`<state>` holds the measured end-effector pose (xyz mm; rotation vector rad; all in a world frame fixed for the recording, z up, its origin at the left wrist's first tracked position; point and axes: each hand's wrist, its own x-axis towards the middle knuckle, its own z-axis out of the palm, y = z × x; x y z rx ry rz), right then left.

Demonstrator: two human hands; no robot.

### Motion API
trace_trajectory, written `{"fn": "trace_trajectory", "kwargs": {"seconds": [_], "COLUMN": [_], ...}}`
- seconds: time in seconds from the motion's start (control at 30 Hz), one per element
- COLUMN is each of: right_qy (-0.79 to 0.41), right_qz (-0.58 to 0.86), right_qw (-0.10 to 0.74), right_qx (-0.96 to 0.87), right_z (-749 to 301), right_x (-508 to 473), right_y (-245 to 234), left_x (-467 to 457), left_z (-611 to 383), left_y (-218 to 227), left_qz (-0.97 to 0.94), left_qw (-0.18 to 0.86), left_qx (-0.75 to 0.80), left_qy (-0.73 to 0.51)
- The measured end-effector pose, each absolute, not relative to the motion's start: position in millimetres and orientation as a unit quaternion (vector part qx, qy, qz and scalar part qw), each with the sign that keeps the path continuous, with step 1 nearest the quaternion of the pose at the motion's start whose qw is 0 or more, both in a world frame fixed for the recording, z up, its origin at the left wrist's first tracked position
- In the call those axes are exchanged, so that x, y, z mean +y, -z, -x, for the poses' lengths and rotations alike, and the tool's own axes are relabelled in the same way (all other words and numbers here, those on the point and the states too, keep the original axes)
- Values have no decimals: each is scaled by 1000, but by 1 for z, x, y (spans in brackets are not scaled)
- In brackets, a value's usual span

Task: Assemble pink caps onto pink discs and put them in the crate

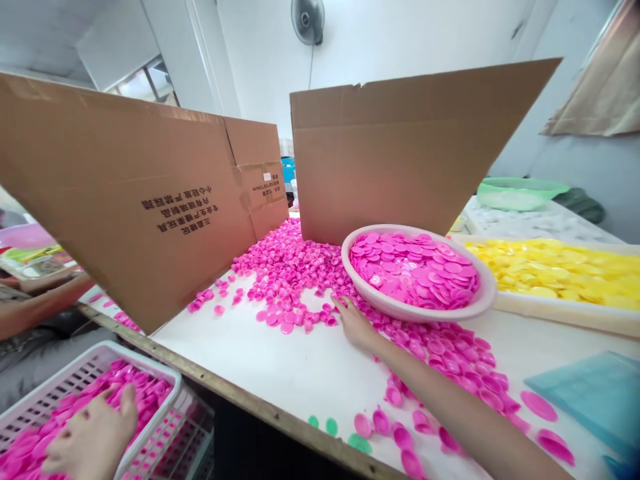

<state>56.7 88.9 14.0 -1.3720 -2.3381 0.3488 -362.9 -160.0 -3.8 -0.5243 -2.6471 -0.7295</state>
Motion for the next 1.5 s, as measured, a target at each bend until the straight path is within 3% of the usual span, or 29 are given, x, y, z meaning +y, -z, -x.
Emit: {"fn": "trace_trajectory", "kwargs": {"seconds": [0.1, 0.2, 0.37, 0.47, 0.67, 0.87, 1.03, 1.17, 1.33, 1.5], "right_qy": [-91, -71, -81, -93, -189, -223, -278, -392, -514, -571], "right_qz": [499, 504, 498, 478, 382, 388, 384, 391, 385, 448], "right_qw": [176, 187, 242, 271, 209, 173, 249, 336, 342, 297], "right_qx": [-844, -840, -829, -830, -880, -877, -845, -762, -686, -621], "right_z": [-49, -41, -47, -54, -52, -49, -49, -39, -35, -45], "right_x": [104, 104, 91, 71, 26, 13, 9, 14, 23, 23], "right_y": [-4, -2, -6, -4, 7, 3, -10, -29, -46, -29], "left_x": [-153, -109, -20, 5, -5, -15, -24, -30, -29, -30], "left_z": [356, 299, 205, 183, 186, 188, 167, 131, 105, 97], "left_y": [7, 3, -2, 3, 11, 8, -8, -23, -28, -15], "left_qz": [198, 404, 574, 593, 639, 603, 607, 670, 670, 689], "left_qw": [204, 223, 56, 14, -23, -23, -24, -99, -142, -194], "left_qx": [-936, -856, -784, -782, -745, -766, -694, -558, -523, -530], "left_qy": [210, 234, 228, 192, 189, 223, 387, 480, 507, 454]}}
